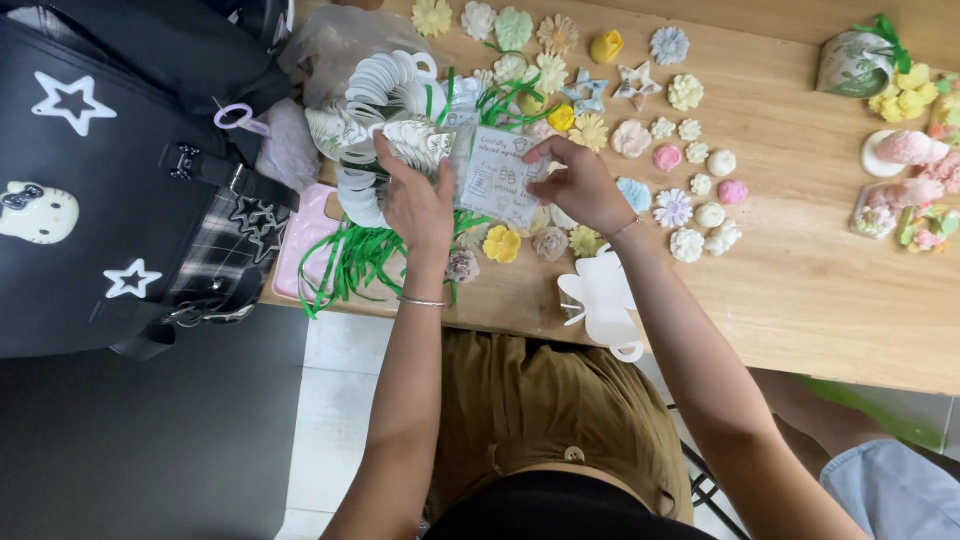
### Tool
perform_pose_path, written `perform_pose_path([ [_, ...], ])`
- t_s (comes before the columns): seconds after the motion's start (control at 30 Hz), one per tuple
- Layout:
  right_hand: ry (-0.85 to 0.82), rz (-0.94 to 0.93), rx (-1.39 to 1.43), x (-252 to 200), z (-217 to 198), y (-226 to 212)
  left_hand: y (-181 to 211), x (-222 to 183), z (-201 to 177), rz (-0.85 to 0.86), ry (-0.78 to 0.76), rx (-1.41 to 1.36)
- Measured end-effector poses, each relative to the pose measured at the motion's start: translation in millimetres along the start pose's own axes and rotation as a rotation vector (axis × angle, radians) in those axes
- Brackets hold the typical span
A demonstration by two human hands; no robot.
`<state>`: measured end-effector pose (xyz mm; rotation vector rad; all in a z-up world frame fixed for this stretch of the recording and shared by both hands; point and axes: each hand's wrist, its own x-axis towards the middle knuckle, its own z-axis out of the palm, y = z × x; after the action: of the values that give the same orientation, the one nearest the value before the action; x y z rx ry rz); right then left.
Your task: The person is sorting and examining various wax flower shapes and placing them on a shelf.
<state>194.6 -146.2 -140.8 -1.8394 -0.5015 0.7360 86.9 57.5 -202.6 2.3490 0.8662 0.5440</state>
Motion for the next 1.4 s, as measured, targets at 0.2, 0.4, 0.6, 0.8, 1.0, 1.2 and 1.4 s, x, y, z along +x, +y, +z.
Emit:
perform_pose_path([
  [0.2,-0.030,-0.007,-0.031,49.3,12.5,27.2,-12.2,11.8,-5.6,-0.102,-0.065,-0.071],
  [0.4,-0.063,-0.120,-0.435,91.6,30.0,25.0,-22.6,28.4,-25.1,-0.106,0.061,-0.321],
  [0.6,-0.044,-0.186,-0.511,142.7,68.0,55.1,-18.7,30.6,-31.4,-0.294,-0.045,-0.364],
  [0.8,-0.019,0.040,-0.308,129.7,71.3,35.3,-11.4,0.2,-15.2,-0.056,-0.089,-0.346],
  [1.0,0.152,-0.046,0.037,48.6,30.4,36.4,-39.4,-29.1,18.5,0.055,-0.210,-0.345],
  [1.2,0.465,0.063,0.077,-102.8,-40.0,67.2,-60.0,-33.7,35.6,0.321,-0.241,-0.079],
  [1.4,0.663,0.225,-0.443,-225.8,-52.6,100.7,-70.3,-23.1,33.2,0.341,-0.334,-0.057],
])
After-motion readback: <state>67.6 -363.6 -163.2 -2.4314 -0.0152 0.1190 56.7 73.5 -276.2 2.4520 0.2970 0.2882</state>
